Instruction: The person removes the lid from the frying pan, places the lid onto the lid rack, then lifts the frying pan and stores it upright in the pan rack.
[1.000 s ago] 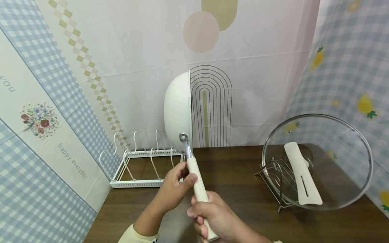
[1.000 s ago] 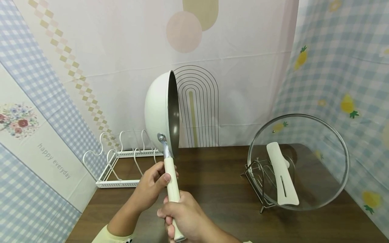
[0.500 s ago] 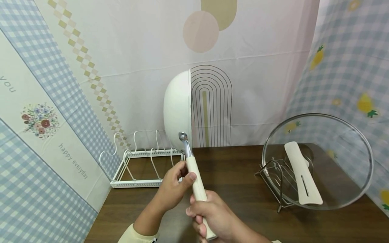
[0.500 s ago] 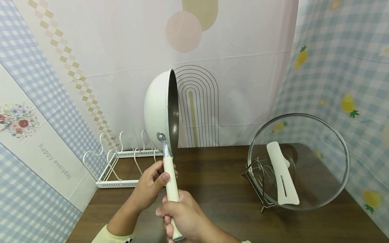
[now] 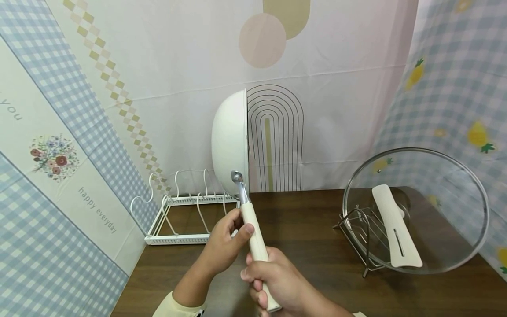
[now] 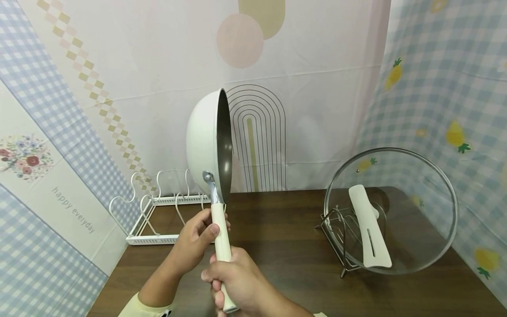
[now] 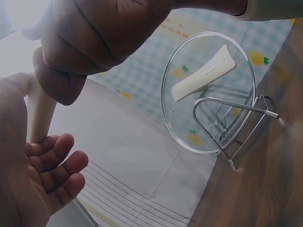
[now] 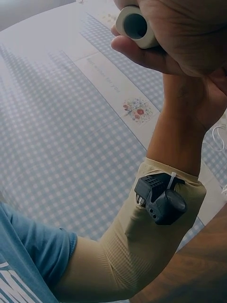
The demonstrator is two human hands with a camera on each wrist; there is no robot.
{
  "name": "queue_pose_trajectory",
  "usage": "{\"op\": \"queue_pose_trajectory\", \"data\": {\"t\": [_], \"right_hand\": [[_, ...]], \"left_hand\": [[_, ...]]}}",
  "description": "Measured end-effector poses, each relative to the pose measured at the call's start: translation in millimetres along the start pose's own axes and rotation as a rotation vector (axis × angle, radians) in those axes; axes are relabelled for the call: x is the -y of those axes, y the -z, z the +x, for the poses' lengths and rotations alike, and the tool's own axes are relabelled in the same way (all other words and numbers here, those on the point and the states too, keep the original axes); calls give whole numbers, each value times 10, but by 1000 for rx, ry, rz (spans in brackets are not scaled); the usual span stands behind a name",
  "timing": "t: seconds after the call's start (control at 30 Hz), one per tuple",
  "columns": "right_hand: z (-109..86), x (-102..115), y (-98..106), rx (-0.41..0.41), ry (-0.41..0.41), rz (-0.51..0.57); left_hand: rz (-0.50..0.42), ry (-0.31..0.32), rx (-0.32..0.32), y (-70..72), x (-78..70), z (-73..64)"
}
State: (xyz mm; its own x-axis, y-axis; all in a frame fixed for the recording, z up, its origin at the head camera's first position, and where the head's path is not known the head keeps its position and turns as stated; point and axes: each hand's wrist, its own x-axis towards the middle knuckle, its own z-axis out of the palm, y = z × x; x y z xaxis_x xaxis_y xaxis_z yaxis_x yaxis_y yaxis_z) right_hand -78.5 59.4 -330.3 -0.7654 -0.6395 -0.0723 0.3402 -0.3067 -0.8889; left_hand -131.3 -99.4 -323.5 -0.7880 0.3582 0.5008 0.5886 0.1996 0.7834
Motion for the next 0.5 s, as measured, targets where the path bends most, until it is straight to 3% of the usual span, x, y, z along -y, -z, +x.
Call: {"op": "queue_pose_trajectory", "data": {"t": [0.27, 0.5], "right_hand": [[1, -4, -7, -7, 6, -16], [-1, -6, -16, -14, 5, -17]], "left_hand": [[9, -1, -7, 2, 301, -22], [-2, -20, -12, 10, 341, -25]]}}
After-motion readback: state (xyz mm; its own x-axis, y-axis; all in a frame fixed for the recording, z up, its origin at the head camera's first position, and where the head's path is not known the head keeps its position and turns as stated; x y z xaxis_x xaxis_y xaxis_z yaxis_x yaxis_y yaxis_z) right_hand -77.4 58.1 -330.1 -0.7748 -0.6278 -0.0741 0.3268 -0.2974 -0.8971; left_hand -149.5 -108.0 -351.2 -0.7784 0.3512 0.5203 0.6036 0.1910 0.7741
